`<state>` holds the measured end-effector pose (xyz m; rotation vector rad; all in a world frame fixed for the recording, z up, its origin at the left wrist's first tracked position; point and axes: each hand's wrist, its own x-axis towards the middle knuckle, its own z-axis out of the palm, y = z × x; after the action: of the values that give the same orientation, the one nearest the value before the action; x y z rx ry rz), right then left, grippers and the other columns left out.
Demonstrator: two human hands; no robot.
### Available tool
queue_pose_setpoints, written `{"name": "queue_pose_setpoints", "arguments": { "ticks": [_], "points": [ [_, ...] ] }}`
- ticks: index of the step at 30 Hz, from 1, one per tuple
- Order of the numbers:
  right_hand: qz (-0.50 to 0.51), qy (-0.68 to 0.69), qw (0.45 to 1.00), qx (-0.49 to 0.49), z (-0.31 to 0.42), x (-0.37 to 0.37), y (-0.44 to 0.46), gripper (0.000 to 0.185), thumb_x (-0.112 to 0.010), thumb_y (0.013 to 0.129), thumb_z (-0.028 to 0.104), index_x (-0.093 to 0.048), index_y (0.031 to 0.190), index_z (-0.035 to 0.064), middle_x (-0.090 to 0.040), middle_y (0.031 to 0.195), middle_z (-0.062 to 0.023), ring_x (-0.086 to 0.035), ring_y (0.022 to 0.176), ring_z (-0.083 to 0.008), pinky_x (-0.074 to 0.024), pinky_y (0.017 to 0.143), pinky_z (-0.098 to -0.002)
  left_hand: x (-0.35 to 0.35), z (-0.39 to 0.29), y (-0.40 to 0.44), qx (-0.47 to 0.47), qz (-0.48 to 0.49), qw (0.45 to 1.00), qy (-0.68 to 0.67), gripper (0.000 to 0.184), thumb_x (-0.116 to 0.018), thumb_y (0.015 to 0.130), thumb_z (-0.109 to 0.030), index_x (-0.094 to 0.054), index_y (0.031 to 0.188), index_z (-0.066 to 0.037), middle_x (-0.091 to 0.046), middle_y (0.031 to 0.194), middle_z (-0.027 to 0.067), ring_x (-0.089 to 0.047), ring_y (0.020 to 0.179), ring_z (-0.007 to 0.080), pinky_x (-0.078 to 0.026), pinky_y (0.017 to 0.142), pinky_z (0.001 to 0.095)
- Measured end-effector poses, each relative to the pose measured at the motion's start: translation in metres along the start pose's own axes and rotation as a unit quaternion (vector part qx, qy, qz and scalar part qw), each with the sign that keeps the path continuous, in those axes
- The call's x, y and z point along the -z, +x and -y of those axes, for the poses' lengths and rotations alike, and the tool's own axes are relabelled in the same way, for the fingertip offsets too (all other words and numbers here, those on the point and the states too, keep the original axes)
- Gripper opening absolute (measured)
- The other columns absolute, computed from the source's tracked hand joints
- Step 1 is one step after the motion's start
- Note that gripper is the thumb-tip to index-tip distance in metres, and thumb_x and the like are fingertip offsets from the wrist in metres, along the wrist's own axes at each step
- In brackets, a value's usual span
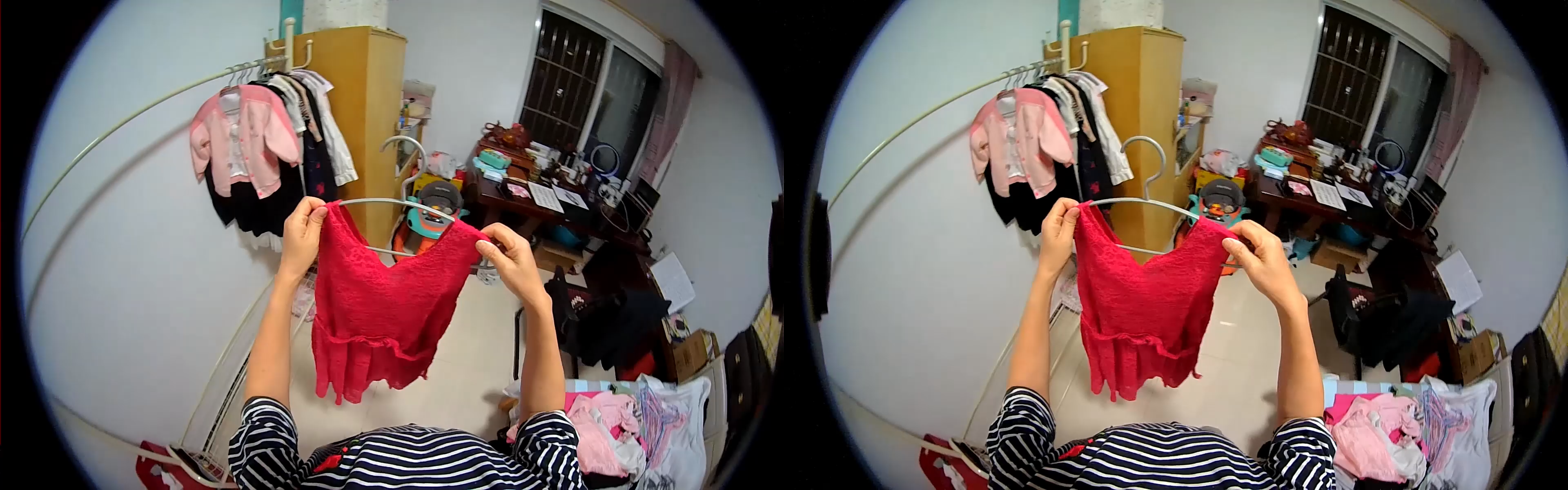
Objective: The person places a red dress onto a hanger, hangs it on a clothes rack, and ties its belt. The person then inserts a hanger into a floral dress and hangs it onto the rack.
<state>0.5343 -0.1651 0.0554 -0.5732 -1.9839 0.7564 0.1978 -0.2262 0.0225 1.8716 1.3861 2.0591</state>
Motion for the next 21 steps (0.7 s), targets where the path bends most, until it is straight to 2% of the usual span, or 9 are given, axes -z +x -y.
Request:
{"name": "queue_pose_setpoints", "arguments": {
  "ticks": [3,9,11,13,15,18,21],
  "points": [
    [0.098,0.051,0.994,-0.025,-0.019,-0.024,0.030,0.016,-0.055,0.089,0.016,-0.054,0.087,0.0005,-0.049,0.072,0.0024,-0.043,0.066,-0.0058,-0.0396,0.058,-0.0227,0.031,0.018,0.001,0.002,-0.032,0.999,0.022,0.019,-0.050,0.093,-0.017,-0.051,0.083,-0.001,-0.046,0.070,-0.0014,-0.041,0.066,0.0065,-0.037,0.060,0.0207],
    [0.136,0.138,0.981,-0.019,-0.031,-0.081,0.083,0.018,-0.054,0.090,0.018,-0.055,0.090,0.0001,-0.053,0.075,0.0015,-0.047,0.068,-0.0056,-0.0414,0.061,-0.0222,0.086,0.039,0.007,0.017,-0.084,0.993,0.087,0.022,-0.049,0.094,-0.021,-0.052,0.085,-0.002,-0.046,0.070,-0.0031,-0.040,0.066,0.0056,-0.036,0.060,0.0199],
    [0.162,0.117,0.979,0.027,-0.044,-0.097,0.107,0.020,-0.054,0.090,0.020,-0.055,0.090,0.0009,-0.054,0.076,0.0007,-0.049,0.070,-0.0061,-0.0421,0.061,-0.0225,0.106,0.048,0.013,0.050,-0.108,0.987,0.106,0.022,-0.050,0.094,-0.022,-0.052,0.085,-0.002,-0.046,0.069,-0.0036,-0.039,0.065,0.0051,-0.035,0.058,0.0199],
    [0.208,0.218,0.953,-0.013,-0.043,-0.111,0.129,0.021,-0.052,0.091,0.023,-0.056,0.091,0.0022,-0.054,0.076,0.0012,-0.049,0.070,-0.0063,-0.0414,0.060,-0.0225,0.121,0.063,0.021,0.054,-0.120,0.986,0.107,0.022,-0.050,0.094,-0.022,-0.053,0.085,-0.002,-0.045,0.068,-0.0039,-0.038,0.063,0.0052,-0.035,0.057,0.0201],
    [0.210,0.214,0.954,-0.021,-0.050,-0.127,0.157,0.021,-0.052,0.091,0.024,-0.056,0.091,0.0033,-0.054,0.076,0.0027,-0.048,0.069,-0.0055,-0.0400,0.059,-0.0218,0.133,0.070,0.038,0.048,-0.136,0.979,0.146,0.022,-0.050,0.094,-0.022,-0.054,0.086,-0.001,-0.046,0.068,-0.0033,-0.040,0.064,0.0058,-0.036,0.057,0.0206],
    [0.194,0.297,0.935,0.009,-0.068,-0.153,0.199,0.019,-0.054,0.090,0.025,-0.058,0.091,0.0060,-0.054,0.076,0.0047,-0.049,0.068,-0.0040,-0.0391,0.057,-0.0202,0.145,0.077,0.067,0.025,-0.159,0.965,0.208,0.021,-0.051,0.093,-0.020,-0.055,0.086,0.000,-0.050,0.070,-0.0015,-0.042,0.065,0.0070,-0.037,0.060,0.0214],
    [0.201,0.342,0.918,-0.002,-0.074,-0.174,0.237,0.019,-0.055,0.089,0.025,-0.059,0.090,0.0067,-0.054,0.076,0.0045,-0.049,0.067,-0.0039,-0.0388,0.055,-0.0192,0.156,0.092,0.086,0.023,-0.195,0.950,0.243,0.022,-0.053,0.092,-0.019,-0.057,0.085,0.001,-0.053,0.070,0.0000,-0.045,0.066,0.0085,-0.039,0.063,0.0227]
  ]
}}
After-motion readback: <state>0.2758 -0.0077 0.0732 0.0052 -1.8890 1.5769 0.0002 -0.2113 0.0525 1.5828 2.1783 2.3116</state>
